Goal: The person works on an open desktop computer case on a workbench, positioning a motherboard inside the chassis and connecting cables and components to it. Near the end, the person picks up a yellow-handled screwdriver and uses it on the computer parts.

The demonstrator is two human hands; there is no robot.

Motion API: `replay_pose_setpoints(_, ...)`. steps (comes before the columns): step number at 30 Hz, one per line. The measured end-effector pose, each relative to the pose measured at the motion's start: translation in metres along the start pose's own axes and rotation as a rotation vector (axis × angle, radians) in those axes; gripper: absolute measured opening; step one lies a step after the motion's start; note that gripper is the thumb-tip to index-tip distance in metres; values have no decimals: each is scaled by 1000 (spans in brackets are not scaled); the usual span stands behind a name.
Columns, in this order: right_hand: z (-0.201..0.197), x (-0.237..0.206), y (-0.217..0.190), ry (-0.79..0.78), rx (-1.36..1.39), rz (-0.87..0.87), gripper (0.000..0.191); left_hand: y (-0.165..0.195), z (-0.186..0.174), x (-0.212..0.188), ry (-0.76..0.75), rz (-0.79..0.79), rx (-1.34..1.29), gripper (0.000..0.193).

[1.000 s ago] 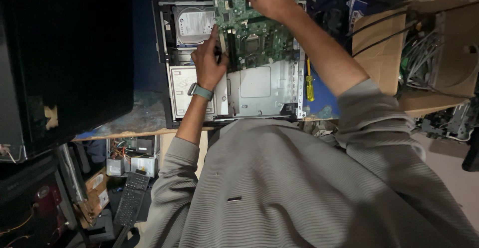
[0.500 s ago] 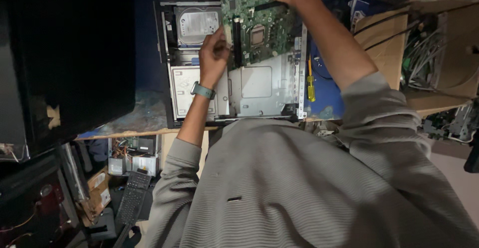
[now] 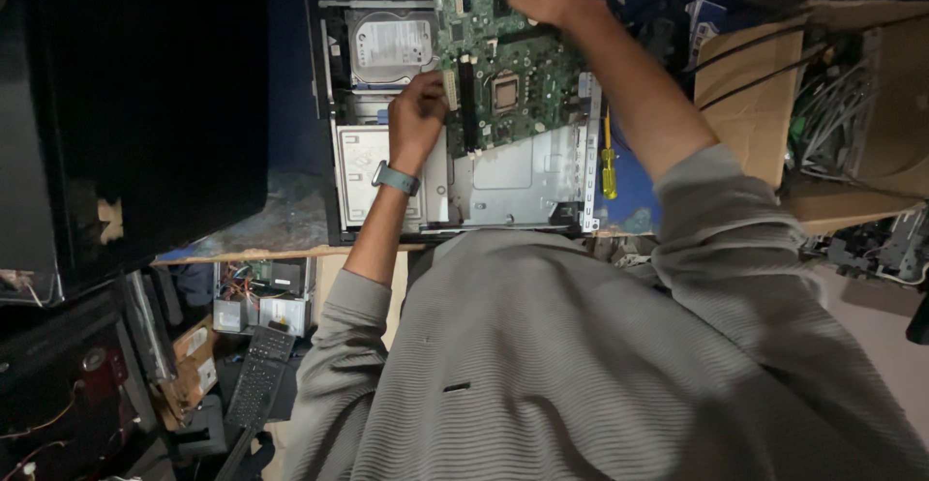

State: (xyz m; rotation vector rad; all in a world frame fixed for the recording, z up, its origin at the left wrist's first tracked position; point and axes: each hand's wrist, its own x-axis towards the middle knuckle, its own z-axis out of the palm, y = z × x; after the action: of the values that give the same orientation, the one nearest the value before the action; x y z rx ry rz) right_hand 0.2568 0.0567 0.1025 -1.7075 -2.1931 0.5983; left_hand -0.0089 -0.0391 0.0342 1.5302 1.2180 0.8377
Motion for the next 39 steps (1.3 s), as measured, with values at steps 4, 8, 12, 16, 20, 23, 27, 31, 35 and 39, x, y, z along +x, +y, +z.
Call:
replay_pose_setpoints(4, 4, -3, 1, -44, 8, 59, 44, 0, 3, -2, 11, 2, 106, 33)
replay_pose_setpoints(8, 7, -5, 1, -71, -25, 34, 45, 6, 2, -5, 32, 13, 234, 31)
replay_pose_setpoints(12, 13, -6, -2, -12, -56, -86, 43, 15, -4, -9, -3, -10, 283, 34)
replay_pose_setpoints(16, 14, -9, -2, -81, 6, -12, 47, 23, -7, -13, 6, 31, 318, 31)
replay_pose_setpoints(20, 12, -12, 0, -166, 62, 53, 51, 28, -10, -17, 67, 117, 387, 23)
replay_pose_setpoints(23, 13, -13, -1, -177, 77, 57, 53, 27, -14, -17, 70, 98, 427, 17)
replay_pose_setpoints(27, 15, -15, -4, -164, 54, 54, 53, 22, -14, -20, 61, 114, 396, 14)
replay_pose_setpoints(31, 16, -18, -5, -194, 75, 89, 52, 15, -15, -21, 34, 55, 357, 12)
replay_pose_setpoints(35, 17, -19, -6, -167, 95, 26, 51, 13, -16, -23, 0, 13, 327, 14)
replay_pose_setpoints(39, 19, -20, -9, -166, 134, 54, 50, 15, -20, -29, -4, 14, 225, 19)
